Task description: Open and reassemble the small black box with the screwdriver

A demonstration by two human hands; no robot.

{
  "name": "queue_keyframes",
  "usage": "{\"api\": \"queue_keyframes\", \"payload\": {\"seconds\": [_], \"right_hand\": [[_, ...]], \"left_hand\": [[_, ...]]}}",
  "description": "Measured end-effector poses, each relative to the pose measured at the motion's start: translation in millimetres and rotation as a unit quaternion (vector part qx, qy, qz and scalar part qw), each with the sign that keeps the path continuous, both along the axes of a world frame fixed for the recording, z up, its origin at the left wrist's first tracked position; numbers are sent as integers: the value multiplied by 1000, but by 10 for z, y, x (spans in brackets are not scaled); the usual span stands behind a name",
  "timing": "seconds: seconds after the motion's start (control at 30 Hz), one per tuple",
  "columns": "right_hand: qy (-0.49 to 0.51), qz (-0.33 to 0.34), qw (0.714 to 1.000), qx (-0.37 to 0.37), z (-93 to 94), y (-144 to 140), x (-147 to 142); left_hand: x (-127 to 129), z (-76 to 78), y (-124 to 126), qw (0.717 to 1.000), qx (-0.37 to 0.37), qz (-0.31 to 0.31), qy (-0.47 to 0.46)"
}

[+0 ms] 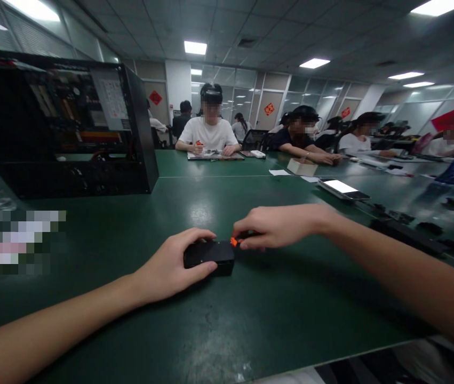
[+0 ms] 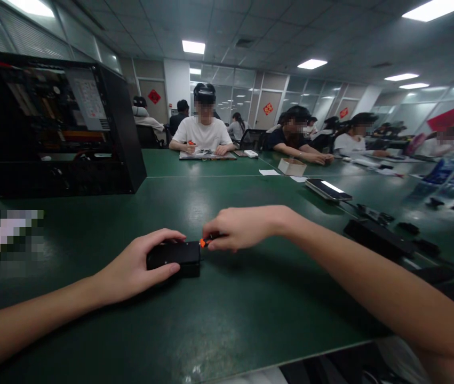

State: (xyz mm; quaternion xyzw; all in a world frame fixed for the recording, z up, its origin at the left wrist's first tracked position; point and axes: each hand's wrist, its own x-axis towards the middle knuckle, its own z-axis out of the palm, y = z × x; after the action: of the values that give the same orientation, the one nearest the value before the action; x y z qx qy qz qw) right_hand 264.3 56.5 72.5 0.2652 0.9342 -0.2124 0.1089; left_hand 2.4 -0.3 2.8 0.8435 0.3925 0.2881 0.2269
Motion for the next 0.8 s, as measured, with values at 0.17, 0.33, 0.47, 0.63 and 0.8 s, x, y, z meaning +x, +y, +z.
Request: {"api": "queue_keyframes", "payload": {"seconds": [0.17, 0.33, 0.47, 0.63, 0.8], "right_hand": [[124, -23, 984, 127, -400, -190, 175], [193, -19, 956, 218, -635, -150, 155], [222, -15, 942, 251, -734, -99, 152], [279, 21, 931, 235, -810, 1, 220], [266, 51, 914, 303, -805, 42, 239]], "left_hand": [[-225, 43, 11, 995, -98, 25, 20], [-232, 61, 27, 991, -127, 33, -4], [-207, 59, 32, 990, -135, 34, -18], [-202, 48, 24, 986, -159, 21, -34], [-141, 25, -18, 980, -193, -8, -38]]}}
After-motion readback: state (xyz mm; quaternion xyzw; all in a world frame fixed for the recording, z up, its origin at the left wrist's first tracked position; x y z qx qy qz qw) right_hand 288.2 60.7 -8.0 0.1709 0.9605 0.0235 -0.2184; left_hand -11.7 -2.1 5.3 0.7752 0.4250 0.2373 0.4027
